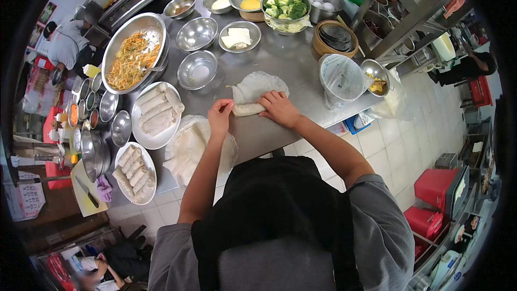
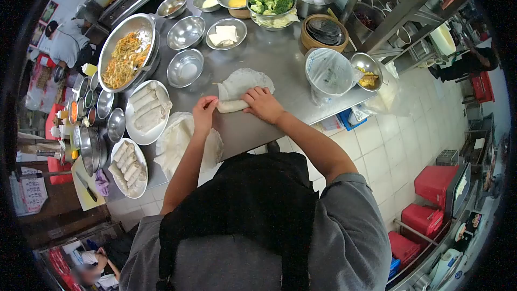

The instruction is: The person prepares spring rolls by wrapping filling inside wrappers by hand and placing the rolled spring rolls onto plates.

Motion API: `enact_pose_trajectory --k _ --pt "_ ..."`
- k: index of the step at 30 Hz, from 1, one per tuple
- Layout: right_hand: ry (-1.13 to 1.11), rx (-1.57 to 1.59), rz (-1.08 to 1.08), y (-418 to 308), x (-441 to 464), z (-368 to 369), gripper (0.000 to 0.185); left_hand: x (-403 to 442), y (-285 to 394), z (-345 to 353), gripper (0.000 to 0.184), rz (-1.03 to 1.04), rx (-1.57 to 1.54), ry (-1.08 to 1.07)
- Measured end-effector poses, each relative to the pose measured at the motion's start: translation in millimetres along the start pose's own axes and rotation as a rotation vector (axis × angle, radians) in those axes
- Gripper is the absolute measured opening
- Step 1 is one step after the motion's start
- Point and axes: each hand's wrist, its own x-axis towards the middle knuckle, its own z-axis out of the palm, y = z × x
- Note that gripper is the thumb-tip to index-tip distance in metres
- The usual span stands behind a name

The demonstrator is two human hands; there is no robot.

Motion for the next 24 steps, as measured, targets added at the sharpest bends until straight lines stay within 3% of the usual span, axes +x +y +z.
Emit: enact_pose_trajectory --k 4,10,13,16,19,24 --pt "0.007 -0.004 0.003 -0.1 0.1 -0.1 0.045 8.3 10.2 -10.4 0.011 -0.037 0.113 -0.132" --pt "0.015 0.002 0.006 0.4 -0.6 3.3 0.044 -14.6 1.8 -15.2 0.011 -0.204 -0.068 -0.012" --pt "-0.005 0.002 0.020 -0.3 0.1 2.9 0.044 -15.6 -11.9 -16.6 0.017 -0.195 0.233 0.006" --pt "-0.004 0.008 0.016 -0.1 -0.1 3.0 0.044 -18.0 -4.0 -14.7 0.025 -0.084 0.288 -0.026" --pt "-0.002 0.011 0.012 -0.9 -0.4 1.1 0.043 -15.3 9.3 -9.8 0.030 -0.293 0.176 -0.003" --pt "-0.007 -0.001 0.007 -0.6 -0.2 0.0 0.043 -18.8 11.6 1.1 0.033 -0.201 0.166 0.039"
